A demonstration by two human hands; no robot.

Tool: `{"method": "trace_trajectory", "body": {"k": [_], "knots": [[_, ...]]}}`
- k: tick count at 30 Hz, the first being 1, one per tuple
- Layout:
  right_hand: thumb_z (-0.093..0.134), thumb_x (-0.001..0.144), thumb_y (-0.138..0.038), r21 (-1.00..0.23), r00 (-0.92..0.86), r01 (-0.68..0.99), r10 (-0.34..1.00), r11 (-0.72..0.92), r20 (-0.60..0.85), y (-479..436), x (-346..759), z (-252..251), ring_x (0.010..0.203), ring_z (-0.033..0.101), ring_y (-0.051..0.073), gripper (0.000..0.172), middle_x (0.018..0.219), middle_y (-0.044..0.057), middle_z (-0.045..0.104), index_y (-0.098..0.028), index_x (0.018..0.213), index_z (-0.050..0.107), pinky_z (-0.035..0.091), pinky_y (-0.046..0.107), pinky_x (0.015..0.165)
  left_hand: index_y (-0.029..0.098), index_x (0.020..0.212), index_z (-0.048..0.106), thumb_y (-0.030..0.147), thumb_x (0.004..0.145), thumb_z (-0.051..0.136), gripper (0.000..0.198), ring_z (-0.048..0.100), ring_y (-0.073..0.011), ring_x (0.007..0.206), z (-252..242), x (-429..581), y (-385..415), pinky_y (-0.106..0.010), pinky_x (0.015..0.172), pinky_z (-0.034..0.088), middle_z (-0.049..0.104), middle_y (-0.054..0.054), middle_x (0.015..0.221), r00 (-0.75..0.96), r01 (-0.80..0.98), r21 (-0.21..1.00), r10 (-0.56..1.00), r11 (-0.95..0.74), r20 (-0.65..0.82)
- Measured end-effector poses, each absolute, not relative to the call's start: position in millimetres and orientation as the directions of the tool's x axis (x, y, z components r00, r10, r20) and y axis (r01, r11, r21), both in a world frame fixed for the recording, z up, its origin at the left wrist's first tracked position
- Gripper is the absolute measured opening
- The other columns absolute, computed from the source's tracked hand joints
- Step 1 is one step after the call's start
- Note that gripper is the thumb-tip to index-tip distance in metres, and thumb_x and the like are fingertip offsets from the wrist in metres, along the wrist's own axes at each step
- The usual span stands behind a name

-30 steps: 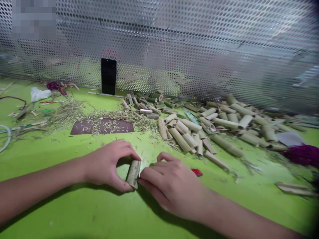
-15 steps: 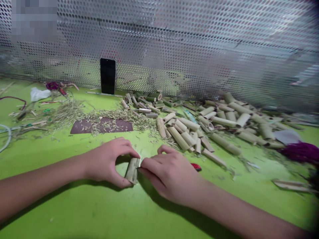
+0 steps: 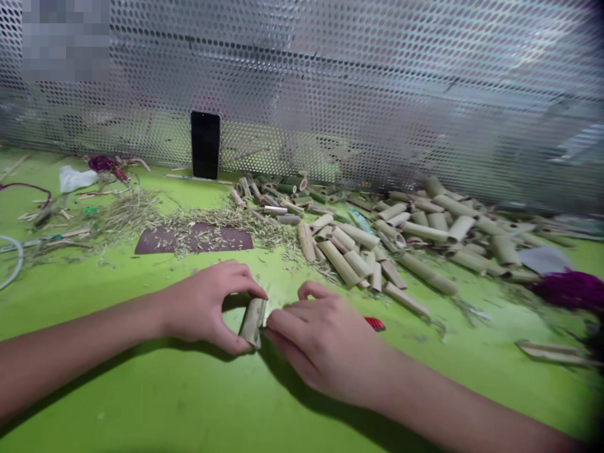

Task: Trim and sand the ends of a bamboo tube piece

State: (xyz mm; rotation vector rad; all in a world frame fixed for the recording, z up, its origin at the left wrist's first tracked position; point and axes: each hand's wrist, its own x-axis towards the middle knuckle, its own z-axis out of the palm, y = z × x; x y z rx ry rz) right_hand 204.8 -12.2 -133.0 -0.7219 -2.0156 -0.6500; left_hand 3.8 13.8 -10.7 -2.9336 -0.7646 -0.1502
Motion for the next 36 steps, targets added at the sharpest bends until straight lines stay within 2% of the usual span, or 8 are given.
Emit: {"method": "trace_trajectory", "body": {"k": [21, 24, 36], "knots": [[0.052, 0.098, -0.015, 0.154, -0.443, 0.69, 0.245, 0.707, 0.863, -9.9, 204.8, -134.3, 0.048, 0.043, 0.01, 0.021, 0.058, -0.007, 0.058, -0.02, 0.079, 0.059, 0.031, 0.031, 0.072, 0.022, 0.119, 0.07, 0.027, 0.065, 0.086, 0.056, 0.059, -0.027, 0.102, -11.9, 2.8, 14.4, -0.04, 0.093, 0.05, 0.066, -0.005, 0.11, 0.878, 0.476, -0.093, 0.467, -0.874, 0.105], [0.05, 0.099, -0.015, 0.14, -0.399, 0.718, 0.238, 0.682, 0.886, -8.8, 205.0, -133.6, 0.047, 0.04, 0.01, 0.023, 0.057, -0.007, 0.057, -0.02, 0.078, 0.059, 0.031, 0.031, 0.072, 0.022, 0.118, 0.071, 0.028, 0.065, 0.085, 0.056, 0.059, -0.0277, 0.103, -12.1, 2.8, 14.9, -0.04, 0.093, 0.05, 0.066, -0.006, 0.11, 0.879, 0.475, -0.091, 0.466, -0.875, 0.105], [0.049, 0.099, -0.017, 0.179, -0.434, 0.689, 0.202, 0.702, 0.878, -8.0, 205.9, -133.6, 0.048, 0.038, 0.011, 0.024, 0.057, -0.006, 0.057, -0.02, 0.077, 0.056, 0.028, 0.031, 0.07, 0.022, 0.117, 0.071, 0.026, 0.064, 0.085, 0.055, 0.06, -0.0277, 0.103, -11.6, 3.8, 14.6, -0.039, 0.093, 0.049, 0.067, -0.005, 0.11, 0.885, 0.462, -0.096, 0.452, -0.882, 0.11]]}}
